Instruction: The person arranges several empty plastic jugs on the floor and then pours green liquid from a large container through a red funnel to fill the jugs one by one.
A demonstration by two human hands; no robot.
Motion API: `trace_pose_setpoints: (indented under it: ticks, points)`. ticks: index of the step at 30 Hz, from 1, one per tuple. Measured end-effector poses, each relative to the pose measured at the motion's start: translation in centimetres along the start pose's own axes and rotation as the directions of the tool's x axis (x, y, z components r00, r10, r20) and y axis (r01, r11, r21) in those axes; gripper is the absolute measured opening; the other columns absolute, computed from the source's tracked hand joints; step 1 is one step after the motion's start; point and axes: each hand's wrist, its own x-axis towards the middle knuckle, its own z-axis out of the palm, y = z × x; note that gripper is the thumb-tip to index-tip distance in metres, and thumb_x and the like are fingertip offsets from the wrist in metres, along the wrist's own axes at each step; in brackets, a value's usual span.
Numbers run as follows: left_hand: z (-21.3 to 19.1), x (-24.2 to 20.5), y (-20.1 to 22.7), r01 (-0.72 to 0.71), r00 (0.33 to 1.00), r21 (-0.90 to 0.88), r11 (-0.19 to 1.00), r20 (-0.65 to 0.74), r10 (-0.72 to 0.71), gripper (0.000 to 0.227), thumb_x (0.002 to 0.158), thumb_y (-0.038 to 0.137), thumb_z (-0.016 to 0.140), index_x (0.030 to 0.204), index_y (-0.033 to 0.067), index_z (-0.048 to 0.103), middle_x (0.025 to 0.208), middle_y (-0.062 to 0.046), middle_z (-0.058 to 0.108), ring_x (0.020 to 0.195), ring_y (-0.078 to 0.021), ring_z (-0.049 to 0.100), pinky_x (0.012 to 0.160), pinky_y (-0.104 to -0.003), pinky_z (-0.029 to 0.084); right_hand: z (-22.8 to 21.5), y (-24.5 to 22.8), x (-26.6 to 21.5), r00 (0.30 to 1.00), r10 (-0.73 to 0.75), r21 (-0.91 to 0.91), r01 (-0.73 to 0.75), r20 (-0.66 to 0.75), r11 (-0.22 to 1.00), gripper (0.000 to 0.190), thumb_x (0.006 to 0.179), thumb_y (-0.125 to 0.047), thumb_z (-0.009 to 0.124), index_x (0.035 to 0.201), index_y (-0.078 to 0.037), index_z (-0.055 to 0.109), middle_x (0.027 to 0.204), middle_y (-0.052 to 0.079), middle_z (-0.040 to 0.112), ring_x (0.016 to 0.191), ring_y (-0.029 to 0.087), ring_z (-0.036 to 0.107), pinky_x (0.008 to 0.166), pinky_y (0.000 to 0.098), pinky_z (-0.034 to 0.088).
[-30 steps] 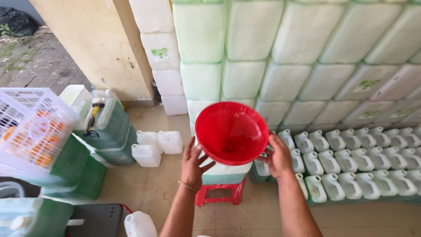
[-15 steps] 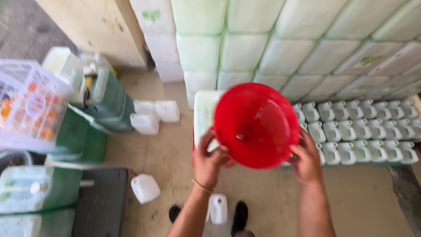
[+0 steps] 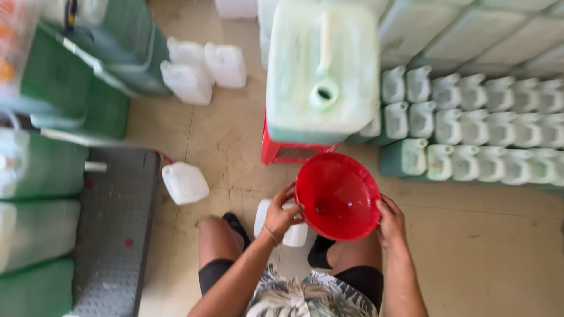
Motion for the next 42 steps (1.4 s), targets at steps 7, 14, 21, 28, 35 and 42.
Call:
trace_pose_setpoints:
  ticks: [7, 14, 21, 28, 35, 42]
  points:
    - [-7.5, 5.3, -9.7, 0.009, 0.999, -0.008, 1.000, -0.040, -0.009, 0.077, 0.082, 0.001, 0.066, 0.154, 0.0156, 0.043, 0.147, -0.011, 0.053, 0.107, -0.0265, 0.070, 0.080, -0.043, 0.066, 2.2, 10.9, 3.4, 0.998, 0.054, -0.099, -0.052, 0.013, 0.994, 0.040, 0.101, -0.024, 0.058, 0.138, -0.010, 0.062, 0.118, 0.011, 0.072, 0.095, 0.023, 0.071, 0.073, 0.0413, 0.061]
    - [-9.2, 3.6, -13.5, -0.038, 0.999, 0.022, 0.999, -0.014, 0.039, 0.077, 0.083, 0.004, 0.060, 0.156, 0.0172, 0.041, 0.143, -0.011, 0.059, 0.104, -0.0261, 0.069, 0.081, -0.044, 0.064, 2.5, 14.1, 2.1, 1.000, -0.003, -0.083, 0.004, 0.023, 0.997, 0.039, 0.101, -0.024, 0.058, 0.137, -0.010, 0.062, 0.119, 0.013, 0.071, 0.096, 0.027, 0.072, 0.069, 0.0450, 0.062]
    - [-11.1, 4.2, -16.3, -0.067, 0.998, -0.033, 0.997, 0.000, 0.067, 0.073, 0.086, 0.004, 0.062, 0.155, 0.0131, 0.042, 0.145, -0.010, 0.059, 0.107, -0.0262, 0.069, 0.083, -0.044, 0.064, 1.7, 16.9, 1.3, 0.998, -0.042, -0.092, 0.045, 0.038, 0.995, 0.041, 0.101, -0.027, 0.057, 0.140, -0.013, 0.061, 0.122, 0.012, 0.070, 0.099, 0.026, 0.071, 0.074, 0.0463, 0.062]
    - [-11.9, 3.5, -16.8, -0.081, 0.996, -0.021, 0.997, 0.038, 0.082, 0.075, 0.085, 0.002, 0.061, 0.156, 0.0147, 0.039, 0.147, -0.007, 0.058, 0.107, -0.0261, 0.070, 0.083, -0.043, 0.064, 1.7, 16.9, 0.5, 0.998, -0.028, -0.084, 0.032, 0.057, 0.996, 0.042, 0.100, -0.026, 0.059, 0.140, -0.015, 0.060, 0.122, 0.009, 0.070, 0.096, 0.027, 0.071, 0.074, 0.0473, 0.061]
    - [-11.8, 3.9, -16.9, -0.070, 0.998, -0.005, 0.998, -0.005, 0.070, 0.075, 0.086, 0.001, 0.060, 0.156, 0.0169, 0.041, 0.143, -0.007, 0.060, 0.104, -0.0239, 0.070, 0.082, -0.043, 0.065, 2.5, 16.6, 0.8, 0.999, -0.032, -0.081, 0.034, 0.026, 0.996, 0.041, 0.101, -0.025, 0.059, 0.141, -0.014, 0.061, 0.120, 0.012, 0.071, 0.092, 0.027, 0.071, 0.072, 0.0466, 0.061]
    - [-13.4, 4.5, -19.2, -0.062, 0.998, -0.070, 0.996, 0.005, 0.062, 0.073, 0.087, 0.001, 0.060, 0.156, 0.0178, 0.041, 0.142, -0.007, 0.060, 0.108, -0.0224, 0.068, 0.085, -0.043, 0.064, 2.8, 17.6, -0.5, 1.000, 0.010, -0.099, -0.007, 0.025, 0.995, 0.042, 0.102, -0.028, 0.057, 0.143, -0.017, 0.058, 0.123, 0.011, 0.070, 0.097, 0.026, 0.070, 0.076, 0.0467, 0.062]
